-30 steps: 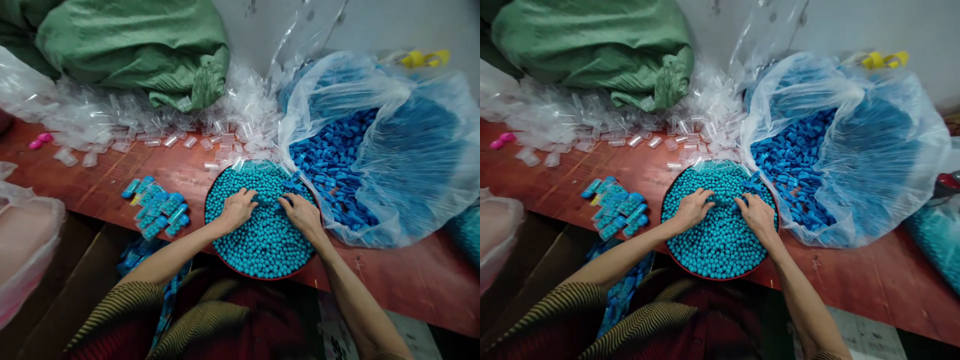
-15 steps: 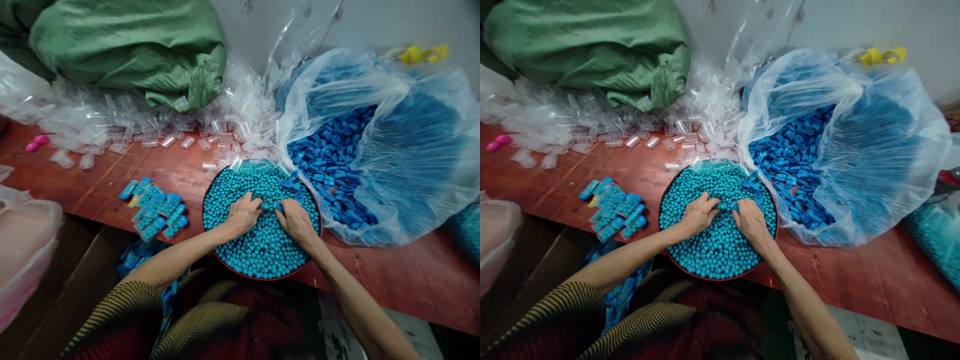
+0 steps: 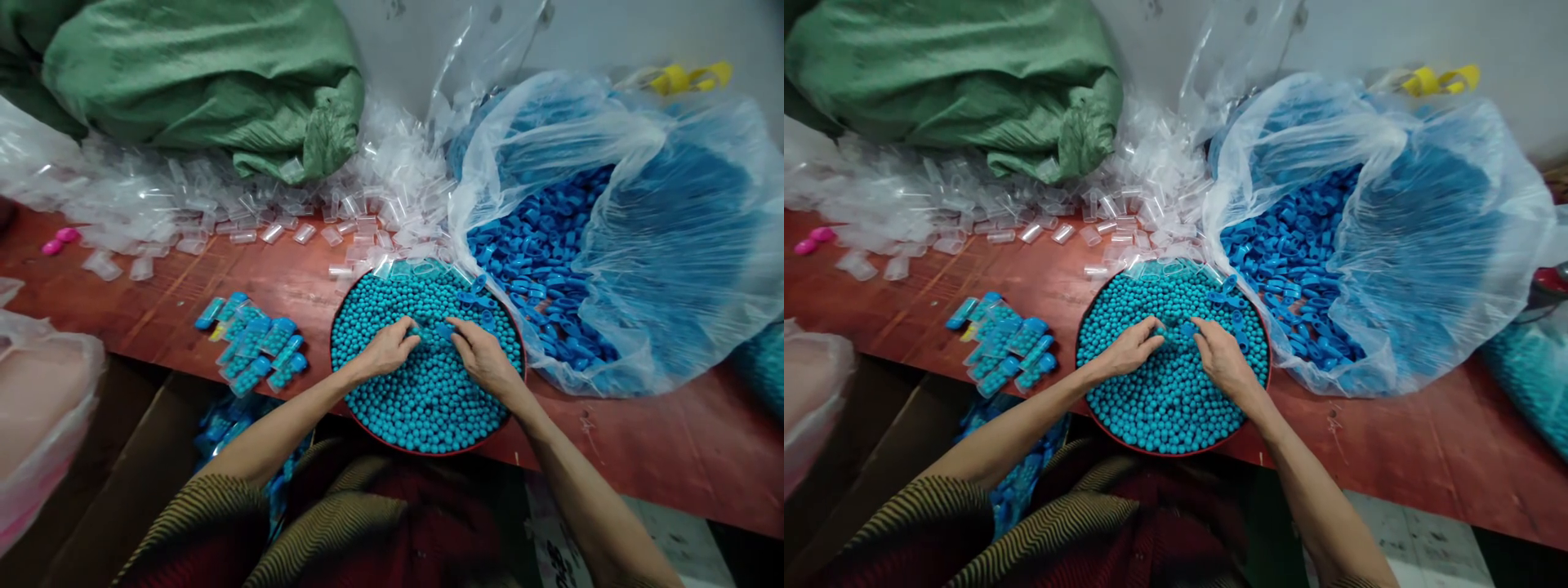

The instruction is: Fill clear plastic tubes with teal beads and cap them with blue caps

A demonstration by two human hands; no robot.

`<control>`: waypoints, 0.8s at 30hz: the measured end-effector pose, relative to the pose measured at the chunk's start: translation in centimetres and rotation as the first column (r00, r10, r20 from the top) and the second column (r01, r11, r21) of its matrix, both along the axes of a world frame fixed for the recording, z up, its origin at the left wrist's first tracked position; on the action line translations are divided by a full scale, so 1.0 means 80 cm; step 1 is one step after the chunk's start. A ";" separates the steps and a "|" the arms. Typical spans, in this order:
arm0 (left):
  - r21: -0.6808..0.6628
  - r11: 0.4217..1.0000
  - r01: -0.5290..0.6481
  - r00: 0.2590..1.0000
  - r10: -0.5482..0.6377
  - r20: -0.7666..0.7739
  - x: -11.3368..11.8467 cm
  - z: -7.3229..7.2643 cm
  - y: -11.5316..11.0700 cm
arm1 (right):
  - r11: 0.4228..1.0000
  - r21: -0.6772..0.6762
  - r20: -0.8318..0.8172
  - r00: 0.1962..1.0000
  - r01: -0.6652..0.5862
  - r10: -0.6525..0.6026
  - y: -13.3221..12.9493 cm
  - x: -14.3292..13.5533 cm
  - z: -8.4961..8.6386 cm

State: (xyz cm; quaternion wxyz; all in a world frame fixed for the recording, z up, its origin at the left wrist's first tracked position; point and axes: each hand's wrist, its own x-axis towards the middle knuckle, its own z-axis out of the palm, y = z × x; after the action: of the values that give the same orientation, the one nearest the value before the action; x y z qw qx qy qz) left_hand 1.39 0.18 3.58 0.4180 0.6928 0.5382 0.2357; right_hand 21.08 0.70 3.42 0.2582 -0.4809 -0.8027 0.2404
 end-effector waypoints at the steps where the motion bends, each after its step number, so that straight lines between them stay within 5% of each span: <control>1: -0.003 1.000 0.006 1.000 -0.006 0.019 0.000 0.000 -0.001 | 0.999 -0.032 -0.066 0.997 0.042 -0.044 -0.001 -0.003 0.003; 7: -0.062 0.998 -0.028 0.958 0.045 0.284 0.008 -0.002 -0.016 | 0.962 -0.236 -0.268 0.942 0.139 -0.202 -0.008 -0.027 0.013; 12: -0.238 0.971 -0.033 0.868 0.146 0.475 0.011 0.000 -0.025 | 0.959 -0.270 -0.278 0.947 0.084 -0.162 -0.008 -0.024 0.020; 17: -0.225 0.973 -0.046 0.857 0.154 0.491 0.011 0.006 -0.026 | 0.969 -0.225 -0.282 0.945 0.099 -0.162 -0.013 -0.023 0.025; 24: -0.199 0.979 -0.049 0.878 0.137 0.458 0.011 0.016 -0.032 | 0.969 -0.225 -0.279 0.960 -0.102 0.036 -0.006 -0.012 0.028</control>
State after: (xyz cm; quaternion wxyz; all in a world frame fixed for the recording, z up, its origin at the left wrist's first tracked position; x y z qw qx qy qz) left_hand 2.26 -2.36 4.85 0.5853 0.5473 0.4731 0.3662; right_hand 20.12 0.25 5.68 0.2981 -0.4422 -0.7413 0.4075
